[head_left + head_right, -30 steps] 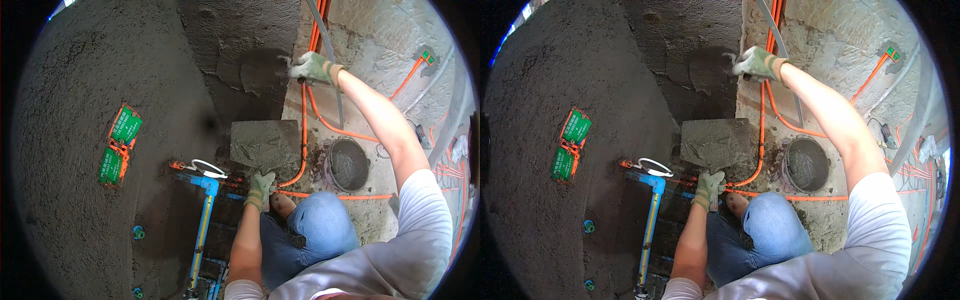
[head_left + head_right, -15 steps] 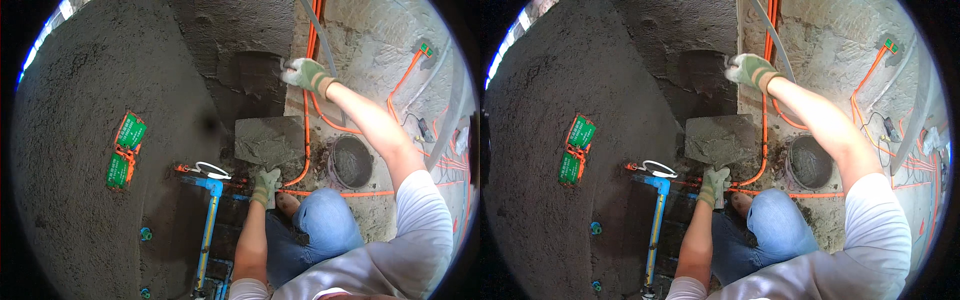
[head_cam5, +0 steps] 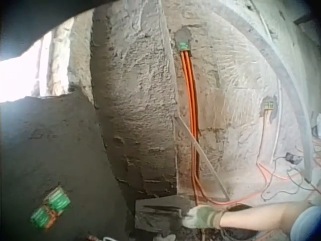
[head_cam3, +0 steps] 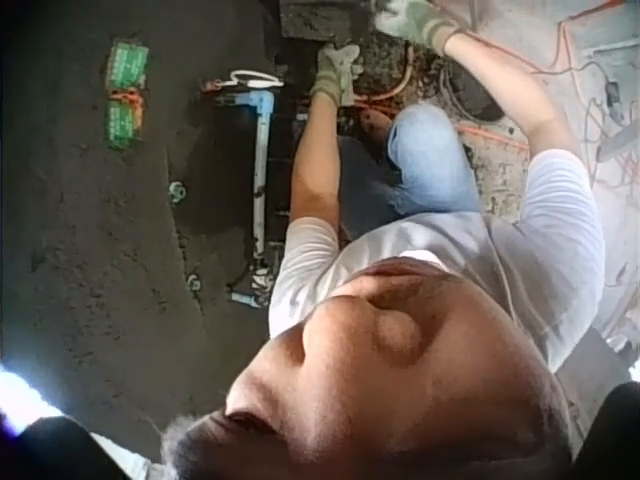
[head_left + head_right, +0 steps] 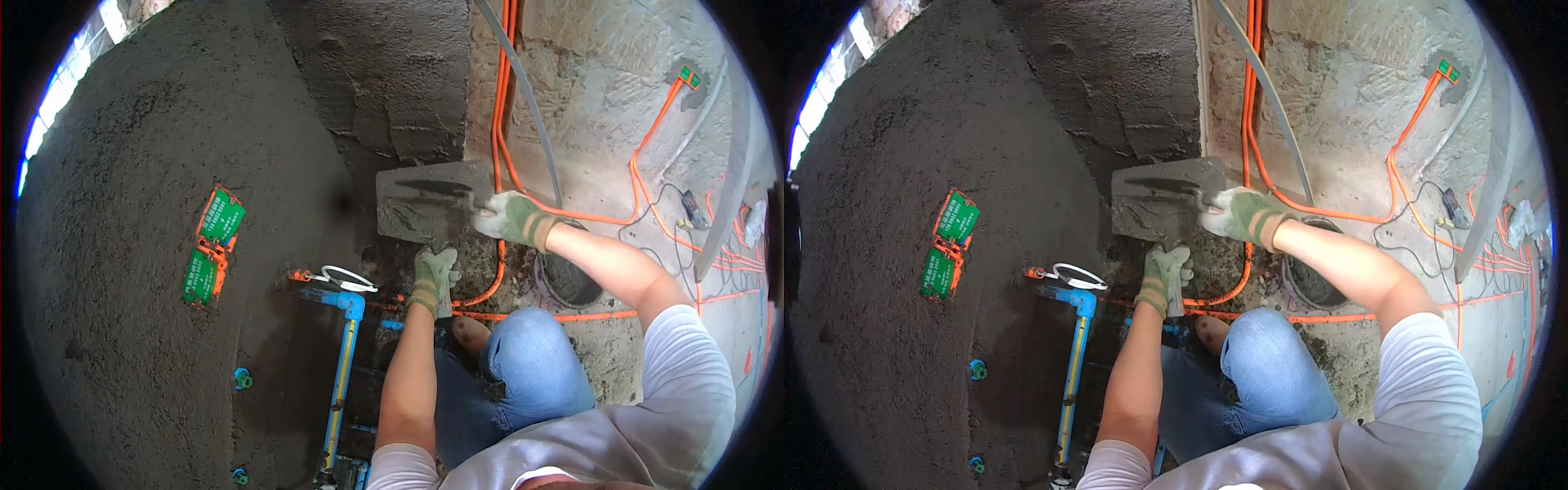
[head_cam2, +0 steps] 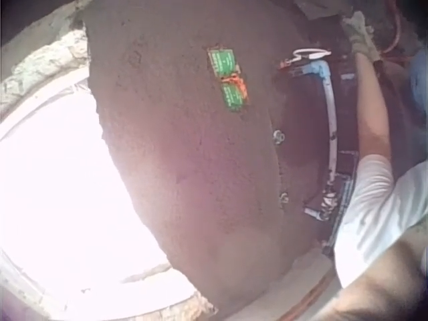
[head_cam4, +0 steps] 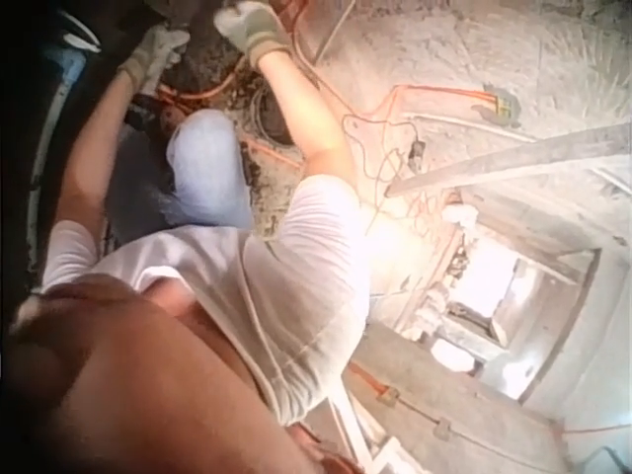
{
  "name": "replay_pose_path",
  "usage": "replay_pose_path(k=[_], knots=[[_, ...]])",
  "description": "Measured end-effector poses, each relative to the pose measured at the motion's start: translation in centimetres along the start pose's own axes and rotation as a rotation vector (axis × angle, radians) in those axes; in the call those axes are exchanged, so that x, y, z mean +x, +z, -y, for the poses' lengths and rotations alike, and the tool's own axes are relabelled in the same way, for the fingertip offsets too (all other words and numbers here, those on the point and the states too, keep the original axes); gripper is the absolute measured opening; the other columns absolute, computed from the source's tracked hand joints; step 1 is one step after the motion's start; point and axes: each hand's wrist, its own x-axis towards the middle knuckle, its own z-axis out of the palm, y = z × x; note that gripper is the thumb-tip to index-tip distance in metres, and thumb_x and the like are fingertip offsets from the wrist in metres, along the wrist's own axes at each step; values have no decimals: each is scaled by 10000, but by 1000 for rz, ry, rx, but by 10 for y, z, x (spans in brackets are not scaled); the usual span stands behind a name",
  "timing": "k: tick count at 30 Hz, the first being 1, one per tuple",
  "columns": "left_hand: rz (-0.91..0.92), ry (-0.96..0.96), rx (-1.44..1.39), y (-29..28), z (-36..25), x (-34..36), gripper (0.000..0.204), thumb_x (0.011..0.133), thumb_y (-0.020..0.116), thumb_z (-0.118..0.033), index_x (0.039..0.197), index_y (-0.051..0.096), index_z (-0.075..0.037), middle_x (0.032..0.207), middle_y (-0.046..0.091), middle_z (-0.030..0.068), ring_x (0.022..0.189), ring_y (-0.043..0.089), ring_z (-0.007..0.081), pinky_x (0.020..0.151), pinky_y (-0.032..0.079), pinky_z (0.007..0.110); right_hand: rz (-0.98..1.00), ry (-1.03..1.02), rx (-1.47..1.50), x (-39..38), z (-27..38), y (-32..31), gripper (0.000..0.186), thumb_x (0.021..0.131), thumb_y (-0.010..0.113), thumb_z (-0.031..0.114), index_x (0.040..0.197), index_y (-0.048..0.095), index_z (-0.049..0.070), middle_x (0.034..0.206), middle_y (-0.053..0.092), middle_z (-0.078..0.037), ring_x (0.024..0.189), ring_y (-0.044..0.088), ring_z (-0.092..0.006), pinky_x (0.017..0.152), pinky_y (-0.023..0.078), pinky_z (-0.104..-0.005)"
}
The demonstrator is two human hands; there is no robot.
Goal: The person is applying plaster or cement mix to a wall surface and around floor conduits using a trowel and a hawk.
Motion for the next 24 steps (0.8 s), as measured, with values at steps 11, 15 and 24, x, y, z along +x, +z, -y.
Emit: replay_pose_path(k=[11, 15, 24], knots=[[-68, -62, 14, -14, 58, -23, 252, 816, 725, -223, 925, 649, -9, 762, 654, 96, 571, 638, 222, 483, 520, 371, -197, 280, 243, 144, 30, -122, 483, 778, 599, 376, 1065, 670, -6, 1046, 666, -237, 1026, 644, -355, 899, 488, -396], [-53, -88, -23, -24, 60, -33, 241, 814, 728, -231, 926, 653, -32, 766, 659, 89, 556, 631, 216, 480, 514, 367, -275, 260, 223, 130, 24, -152, 427, 777, 572, 380, 1066, 688, 87, 1018, 669, -205, 975, 638, -370, 872, 489, -416], [42, -63, -103, 11, 35, -46, 282, 805, 726, -215, 1000, 600, -54, 760, 654, 90, 528, 605, 204, 447, 481, 365, -788, 358, -146, 46, 6, -162, 348, 868, 551, 417, 1065, 644, 145, 1036, 681, -137, 883, 644, -345, 782, 529, -451]])
